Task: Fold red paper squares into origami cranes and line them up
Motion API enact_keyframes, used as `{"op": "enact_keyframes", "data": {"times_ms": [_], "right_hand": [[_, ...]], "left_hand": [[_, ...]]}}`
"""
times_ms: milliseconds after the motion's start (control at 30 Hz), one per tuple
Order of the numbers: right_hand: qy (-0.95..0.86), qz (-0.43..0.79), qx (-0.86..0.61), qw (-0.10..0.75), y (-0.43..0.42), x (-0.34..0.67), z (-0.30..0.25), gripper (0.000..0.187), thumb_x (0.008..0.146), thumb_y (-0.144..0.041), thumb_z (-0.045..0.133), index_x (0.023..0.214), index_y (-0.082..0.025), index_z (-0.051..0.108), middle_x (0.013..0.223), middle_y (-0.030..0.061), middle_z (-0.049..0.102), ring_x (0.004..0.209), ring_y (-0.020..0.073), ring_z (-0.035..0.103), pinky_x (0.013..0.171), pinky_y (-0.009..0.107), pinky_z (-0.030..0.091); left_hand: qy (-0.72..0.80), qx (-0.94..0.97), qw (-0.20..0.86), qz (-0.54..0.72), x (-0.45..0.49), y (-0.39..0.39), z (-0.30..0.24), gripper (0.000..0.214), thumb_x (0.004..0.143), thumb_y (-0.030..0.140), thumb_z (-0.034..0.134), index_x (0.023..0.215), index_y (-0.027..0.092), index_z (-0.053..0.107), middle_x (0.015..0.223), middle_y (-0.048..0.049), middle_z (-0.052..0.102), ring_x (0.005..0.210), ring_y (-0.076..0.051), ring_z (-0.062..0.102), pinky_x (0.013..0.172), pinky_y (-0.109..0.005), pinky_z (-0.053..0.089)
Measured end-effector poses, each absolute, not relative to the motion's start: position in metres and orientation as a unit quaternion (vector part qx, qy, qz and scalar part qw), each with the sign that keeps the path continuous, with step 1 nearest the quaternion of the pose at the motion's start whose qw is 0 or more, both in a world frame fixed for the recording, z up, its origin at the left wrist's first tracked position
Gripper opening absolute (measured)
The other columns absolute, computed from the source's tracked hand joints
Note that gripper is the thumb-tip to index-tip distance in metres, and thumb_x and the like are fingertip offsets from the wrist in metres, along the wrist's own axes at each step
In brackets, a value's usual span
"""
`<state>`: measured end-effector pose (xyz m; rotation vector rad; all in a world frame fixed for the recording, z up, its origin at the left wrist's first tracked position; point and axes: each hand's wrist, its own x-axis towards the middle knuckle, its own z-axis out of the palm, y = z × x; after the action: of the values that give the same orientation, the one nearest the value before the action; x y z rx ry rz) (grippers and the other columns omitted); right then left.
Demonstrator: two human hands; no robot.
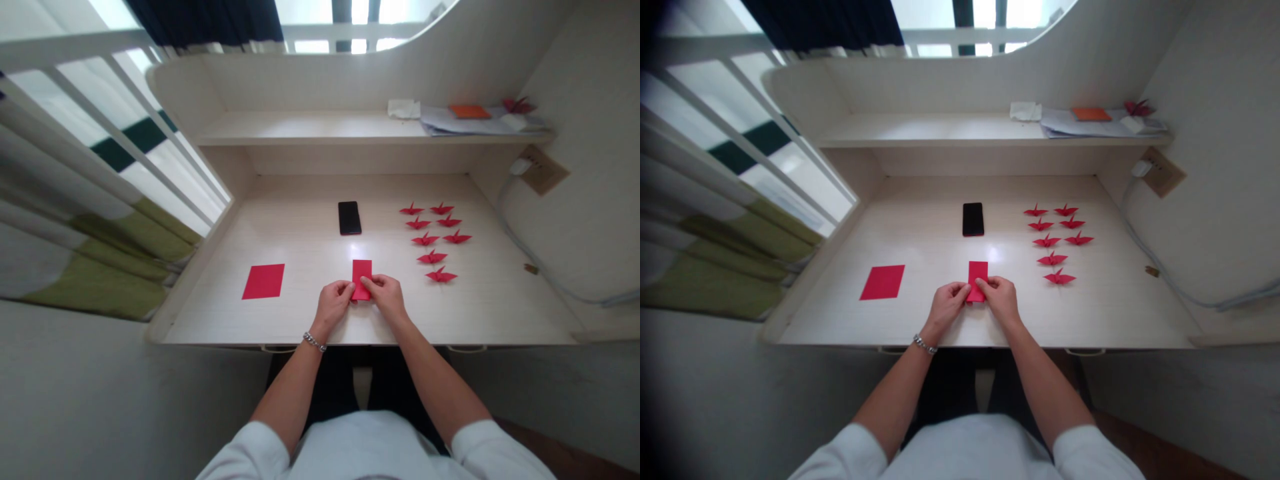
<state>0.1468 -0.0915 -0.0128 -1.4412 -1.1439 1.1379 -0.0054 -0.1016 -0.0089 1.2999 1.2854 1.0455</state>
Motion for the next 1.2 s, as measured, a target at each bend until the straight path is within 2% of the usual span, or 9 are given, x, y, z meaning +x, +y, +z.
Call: {"op": "enact_keyframes", "data": {"times_ms": [167,367,867,1033,1200], "right_hand": [[-0.458,0.498,-0.578,0.456,-0.090,0.148,-0.013,0.033,0.066,-0.043,0.074,0.078,-0.012,0.073,0.074,0.0100,0.074,0.065,0.0207,0.067,0.058,0.027,0.050],[-0.449,0.493,-0.580,0.468,-0.089,0.148,-0.014,0.035,0.065,-0.044,0.074,0.078,-0.012,0.073,0.075,0.0105,0.074,0.065,0.0211,0.067,0.059,0.028,0.050],[-0.444,0.470,-0.592,0.481,-0.091,0.146,-0.018,0.036,0.064,-0.046,0.075,0.077,-0.012,0.073,0.075,0.0099,0.074,0.065,0.0209,0.067,0.059,0.028,0.050],[-0.448,0.463,-0.596,0.480,-0.092,0.146,-0.017,0.036,0.065,-0.047,0.074,0.077,-0.012,0.073,0.074,0.0094,0.074,0.064,0.0204,0.066,0.058,0.028,0.049],[-0.455,0.465,-0.591,0.477,-0.092,0.146,-0.014,0.035,0.065,-0.047,0.074,0.076,-0.013,0.072,0.071,0.0086,0.073,0.064,0.0199,0.066,0.057,0.027,0.049]], "left_hand": [[0.516,0.513,0.531,0.434,-0.008,-0.100,-0.012,0.033,0.079,0.044,0.063,0.081,0.012,0.071,0.067,-0.0053,0.068,0.056,-0.013,0.057,0.054,-0.023,0.042],[0.486,0.491,0.582,0.429,-0.014,-0.095,-0.020,0.035,0.080,0.045,0.061,0.072,0.012,0.069,0.059,-0.0044,0.064,0.051,-0.010,0.050,0.050,-0.022,0.037],[0.476,0.491,0.606,0.407,-0.014,-0.092,-0.023,0.028,0.081,0.038,0.059,0.069,0.014,0.064,0.059,-0.0041,0.064,0.053,-0.012,0.055,0.050,-0.022,0.037],[0.485,0.494,0.596,0.407,-0.014,-0.093,-0.021,0.030,0.082,0.040,0.058,0.073,0.012,0.066,0.061,-0.0054,0.065,0.054,-0.013,0.055,0.051,-0.023,0.039],[0.492,0.501,0.591,0.396,-0.013,-0.096,-0.015,0.033,0.076,0.043,0.068,0.084,0.011,0.071,0.066,-0.0074,0.068,0.056,-0.014,0.058,0.052,-0.023,0.041]]}}
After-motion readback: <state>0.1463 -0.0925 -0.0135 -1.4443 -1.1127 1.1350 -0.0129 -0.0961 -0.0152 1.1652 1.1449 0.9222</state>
